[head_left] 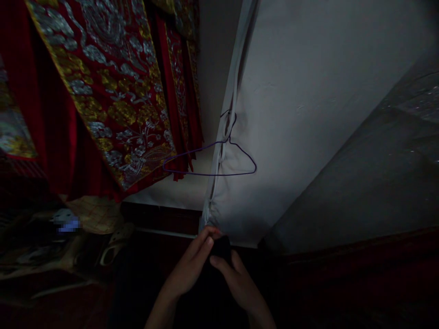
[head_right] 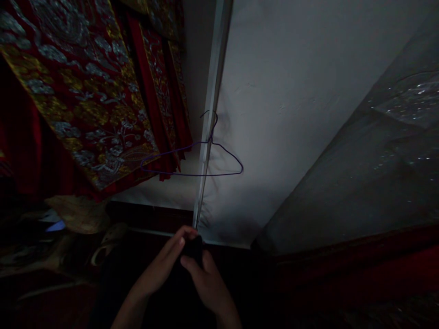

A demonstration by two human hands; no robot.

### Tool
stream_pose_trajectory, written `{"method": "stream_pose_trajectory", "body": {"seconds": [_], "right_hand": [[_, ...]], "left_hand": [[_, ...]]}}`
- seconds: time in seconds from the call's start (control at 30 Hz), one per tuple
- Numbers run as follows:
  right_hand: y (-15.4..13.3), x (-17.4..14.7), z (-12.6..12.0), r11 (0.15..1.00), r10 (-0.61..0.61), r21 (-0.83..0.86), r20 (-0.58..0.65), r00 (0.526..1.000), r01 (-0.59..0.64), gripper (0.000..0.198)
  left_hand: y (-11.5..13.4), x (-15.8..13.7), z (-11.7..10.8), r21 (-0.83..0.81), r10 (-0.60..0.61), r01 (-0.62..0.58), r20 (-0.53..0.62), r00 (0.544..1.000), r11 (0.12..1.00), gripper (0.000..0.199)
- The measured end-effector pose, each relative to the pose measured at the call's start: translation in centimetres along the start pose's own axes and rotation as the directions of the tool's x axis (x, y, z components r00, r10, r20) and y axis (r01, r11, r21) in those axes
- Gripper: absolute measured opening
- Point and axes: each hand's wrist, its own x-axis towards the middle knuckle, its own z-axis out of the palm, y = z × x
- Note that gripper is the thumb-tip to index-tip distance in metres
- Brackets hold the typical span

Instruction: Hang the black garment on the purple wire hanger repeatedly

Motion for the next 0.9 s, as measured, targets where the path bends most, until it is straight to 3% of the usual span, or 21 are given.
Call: {"method": "stream_pose_trajectory", "body": {"seconds": [0.1,0.17,0.23,0.3,0.37,0.43,0.5,0.57,0.67,0.73,0.8,0.9], "right_hand": [[-0.7,0.2,-2.7,0.996,-0.023,0.092,0.047,0.999,0.018,0.048],[-2.2,0.0,-5.1,0.995,-0.052,0.09,0.14,0.989,0.04,0.055],[-4.1,-0.3,-7.3,1.0,-0.029,-0.004,0.286,0.958,0.031,0.063],[-6.1,-0.4,-8.8,0.974,0.007,-0.213,0.347,0.938,0.071,0.059],[-7.7,0.2,-9.5,0.901,-0.05,-0.397,0.303,0.952,0.174,0.04],[-8.9,1.8,-9.8,0.82,-0.207,-0.482,0.253,0.945,0.308,0.013],[-9.7,4.0,-10.0,0.748,-0.412,-0.484,0.196,0.89,0.453,0.008],[-10.5,6.7,-10.3,0.706,-0.59,-0.43,0.082,0.804,0.562,0.002],[-11.7,10.9,-10.1,0.701,-0.684,-0.335,-0.064,0.727,0.63,0.038],[-12.2,13.6,-9.3,0.692,-0.706,-0.301,-0.091,0.703,0.656,0.048],[-12.4,16.3,-8.1,0.699,-0.693,-0.296,-0.054,0.719,0.652,0.04],[-12.0,19.3,-7.1,0.745,-0.592,-0.321,0.088,0.801,0.585,0.031]], "left_hand": [[-1.9,-0.5,-0.7,0.139,-0.106,0.09,0.108,0.989,0.986,0.047],[-2.5,-0.9,-1.9,0.276,-0.2,0.133,0.234,0.951,0.952,0.043],[-2.7,-1.2,-3.5,0.389,-0.271,0.128,0.338,0.901,0.912,0.036],[-2.7,-1.2,-5.6,0.476,-0.298,0.094,0.373,0.878,0.874,0.029],[-2.9,-1.2,-7.8,0.554,-0.286,0.076,0.302,0.909,0.829,0.027],[-3.1,-1.1,-9.8,0.625,-0.237,0.083,0.168,0.957,0.776,0.027],[-3.1,-1.0,-11.3,0.668,-0.183,0.101,0.053,0.982,0.737,0.027],[-2.4,-0.7,-12.1,0.663,-0.154,0.108,0.012,0.988,0.741,0.025],[-0.2,0.5,-12.5,0.632,-0.063,0.061,-0.02,0.998,0.772,0.024],[1.6,1.6,-12.8,0.69,-0.006,0.017,-0.018,1.0,0.724,0.026],[3.2,2.6,-13.2,0.808,-0.006,-0.003,0.008,1.0,0.589,0.032],[4.5,3.3,-14.1,0.93,-0.128,0.008,0.042,0.991,0.367,0.041]]}}
